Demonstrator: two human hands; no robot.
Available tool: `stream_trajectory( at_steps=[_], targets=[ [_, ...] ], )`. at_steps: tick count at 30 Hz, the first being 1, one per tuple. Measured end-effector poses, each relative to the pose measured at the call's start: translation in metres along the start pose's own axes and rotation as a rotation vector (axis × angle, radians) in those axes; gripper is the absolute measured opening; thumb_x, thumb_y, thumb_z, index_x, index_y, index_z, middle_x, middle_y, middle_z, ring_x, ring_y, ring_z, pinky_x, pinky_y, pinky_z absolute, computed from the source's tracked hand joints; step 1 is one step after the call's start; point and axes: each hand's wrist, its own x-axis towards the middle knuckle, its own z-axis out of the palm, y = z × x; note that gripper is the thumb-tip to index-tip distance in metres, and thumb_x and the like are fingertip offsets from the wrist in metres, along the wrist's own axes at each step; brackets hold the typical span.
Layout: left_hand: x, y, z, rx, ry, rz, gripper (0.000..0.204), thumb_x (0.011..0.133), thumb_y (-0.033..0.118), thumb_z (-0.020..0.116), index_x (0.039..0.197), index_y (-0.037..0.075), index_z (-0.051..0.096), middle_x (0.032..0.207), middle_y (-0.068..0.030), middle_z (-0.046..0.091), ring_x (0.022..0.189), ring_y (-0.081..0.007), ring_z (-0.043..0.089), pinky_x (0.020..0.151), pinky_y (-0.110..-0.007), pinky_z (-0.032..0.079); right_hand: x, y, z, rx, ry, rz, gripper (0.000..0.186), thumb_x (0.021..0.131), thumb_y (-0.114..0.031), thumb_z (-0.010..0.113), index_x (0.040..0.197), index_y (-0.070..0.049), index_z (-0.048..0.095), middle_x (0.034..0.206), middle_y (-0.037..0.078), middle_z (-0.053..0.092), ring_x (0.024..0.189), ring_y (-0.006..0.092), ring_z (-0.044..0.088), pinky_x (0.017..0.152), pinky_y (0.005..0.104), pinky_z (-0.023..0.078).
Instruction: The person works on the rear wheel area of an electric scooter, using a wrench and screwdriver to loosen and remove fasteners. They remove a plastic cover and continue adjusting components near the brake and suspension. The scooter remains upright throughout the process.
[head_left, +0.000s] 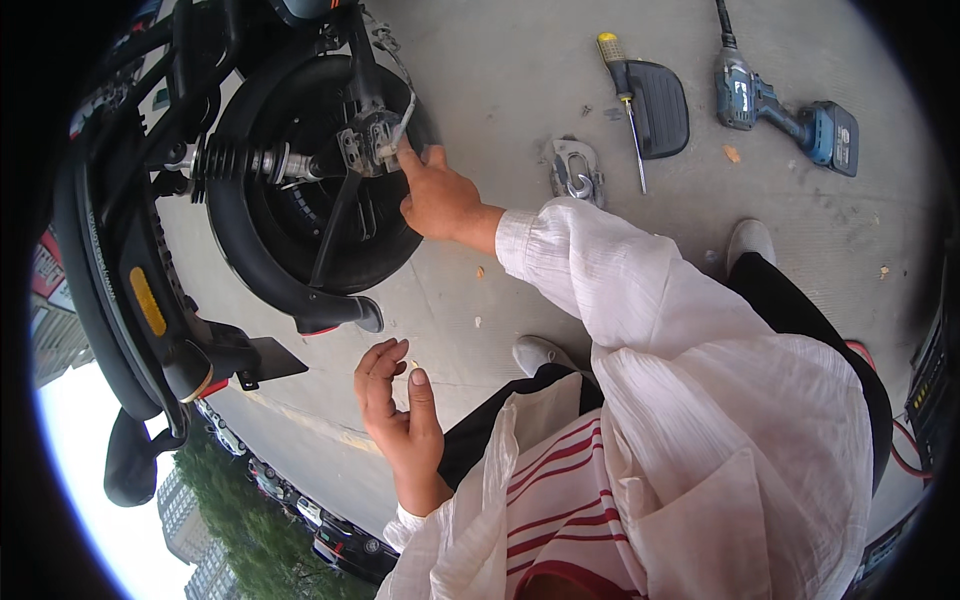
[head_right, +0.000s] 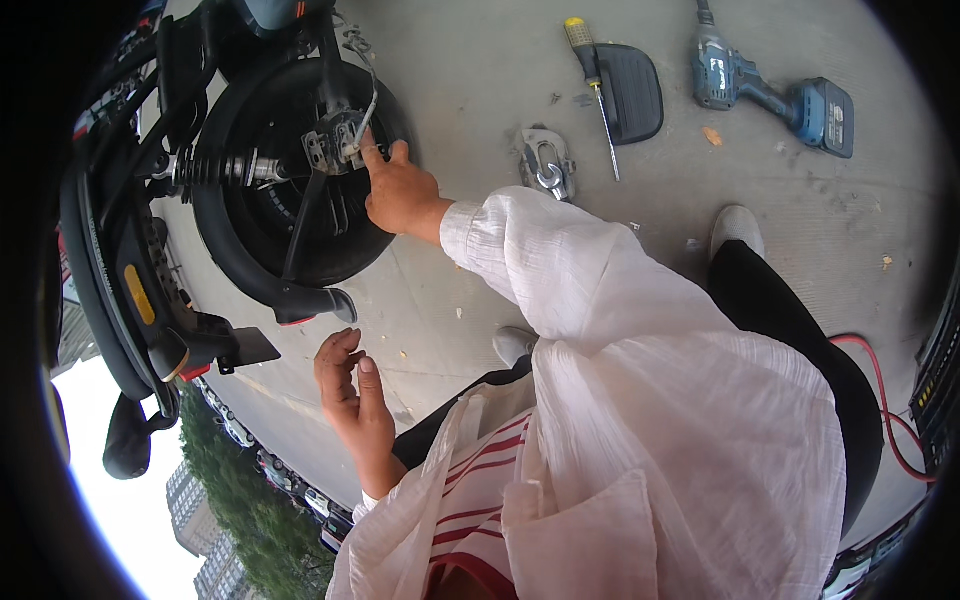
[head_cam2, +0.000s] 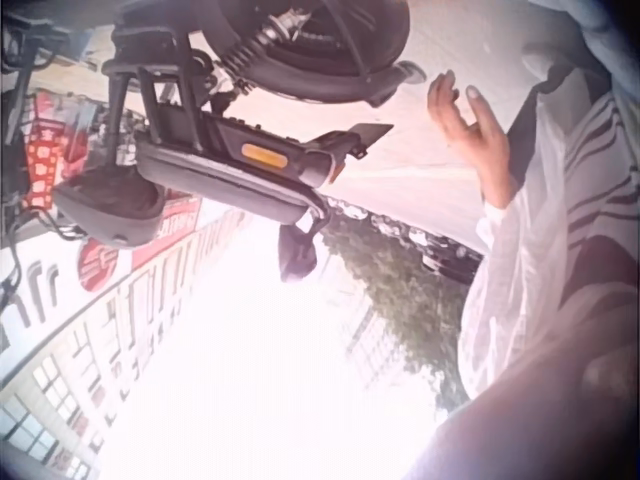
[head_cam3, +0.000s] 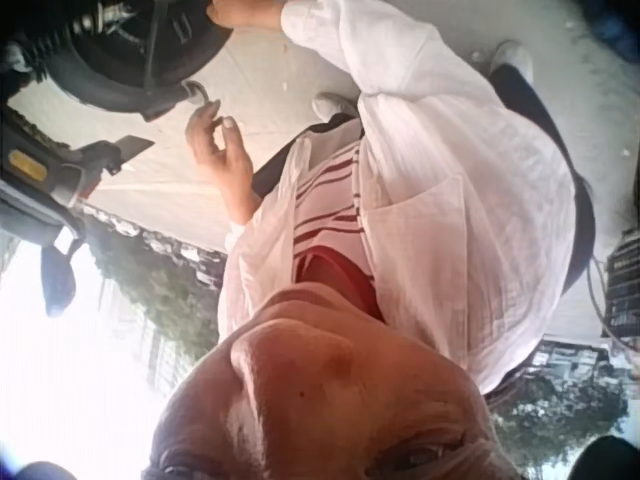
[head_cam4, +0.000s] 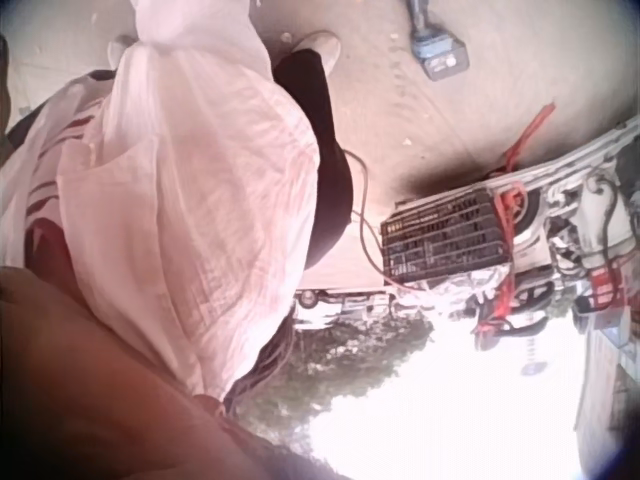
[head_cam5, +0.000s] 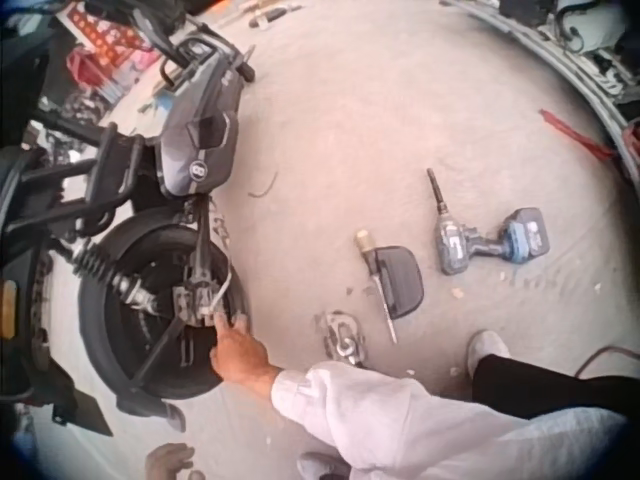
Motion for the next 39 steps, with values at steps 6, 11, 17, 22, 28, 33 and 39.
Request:
stream_trajectory(
  at_steps=[6,11,17,22,28,33,39],
  targets=[
    [-0.001,-0.004,0.001,0.035,-0.023,0.005,0.024,0.092,0.01,0.065,0.114,0.0,0.065,0.121,-0.0174,0.061,0.102,-0.0263,0.059,0.083,-0.036,0.049,-0.018,-0.012,0.002,-0.043,-0.043,-0.03,0.088,0.083,-0.009,0.062,0.157,-0.014,0.015,0.127,0.026,0.04,0.097,0.0411,0.063,0.079,0.0457,0.056],
    [-0.001,-0.004,0.001,0.032,-0.084,0.002,0.022,0.096,0.009,0.06,0.117,-0.001,0.063,0.125,-0.0145,0.059,0.109,-0.0226,0.058,0.088,-0.032,0.049,-0.024,-0.007,-0.006,-0.116,-0.081,-0.077,0.088,0.082,-0.011,0.065,0.157,-0.013,0.019,0.126,0.026,0.041,0.094,0.0407,0.064,0.077,0.0451,0.056],
    [0.001,0.0,0.007,0.024,-0.078,-0.008,0.025,0.093,0.011,0.066,0.115,0.0,0.065,0.121,-0.0177,0.061,0.104,-0.0278,0.059,0.083,-0.036,0.049,-0.014,-0.005,-0.011,-0.112,0.013,-0.114,0.09,0.08,-0.009,0.067,0.158,-0.016,0.021,0.13,0.03,0.037,0.099,0.0429,0.063,0.079,0.0461,0.056],
    [0.0,-0.003,0.006,0.05,-0.129,0.001,0.022,0.095,0.008,0.062,0.116,0.0,0.064,0.125,-0.0161,0.059,0.108,-0.0232,0.058,0.084,-0.032,0.049,-0.026,-0.003,-0.011,-0.13,-0.037,-0.135,0.083,0.081,-0.01,0.065,0.154,-0.012,0.027,0.135,0.03,0.035,0.1,0.0434,0.064,0.081,0.045,0.056],
    [0.001,-0.002,0.008,0.051,-0.13,0.009,0.024,0.094,0.009,0.064,0.116,0.0,0.065,0.124,-0.0171,0.059,0.108,-0.0261,0.059,0.084,-0.034,0.05,-0.037,-0.008,-0.013,-0.148,-0.111,-0.101,0.086,0.082,-0.012,0.063,0.157,-0.015,0.021,0.139,0.031,0.033,0.104,0.0477,0.061,0.085,0.0445,0.056],
    [0.001,0.003,0.008,0.041,-0.13,-0.011,0.027,0.092,0.01,0.066,0.118,0.001,0.065,0.124,-0.0179,0.06,0.108,-0.0297,0.059,0.085,-0.037,0.049,-0.014,-0.002,-0.008,-0.101,-0.041,-0.022,0.09,0.085,-0.019,0.065,0.158,-0.011,0.013,0.139,0.032,0.035,0.106,0.0449,0.062,0.086,0.0473,0.054],
    [0.0,0.001,0.003,0.054,-0.16,-0.037,0.03,0.091,0.011,0.067,0.119,0.001,0.065,0.125,-0.018,0.059,0.109,-0.0296,0.059,0.087,-0.037,0.049,-0.02,0.012,0.011,-0.213,-0.069,0.089,0.093,0.086,-0.02,0.065,0.155,0.003,0.007,0.128,0.028,0.044,0.1,0.0417,0.062,0.082,0.048,0.054]
  ],
)
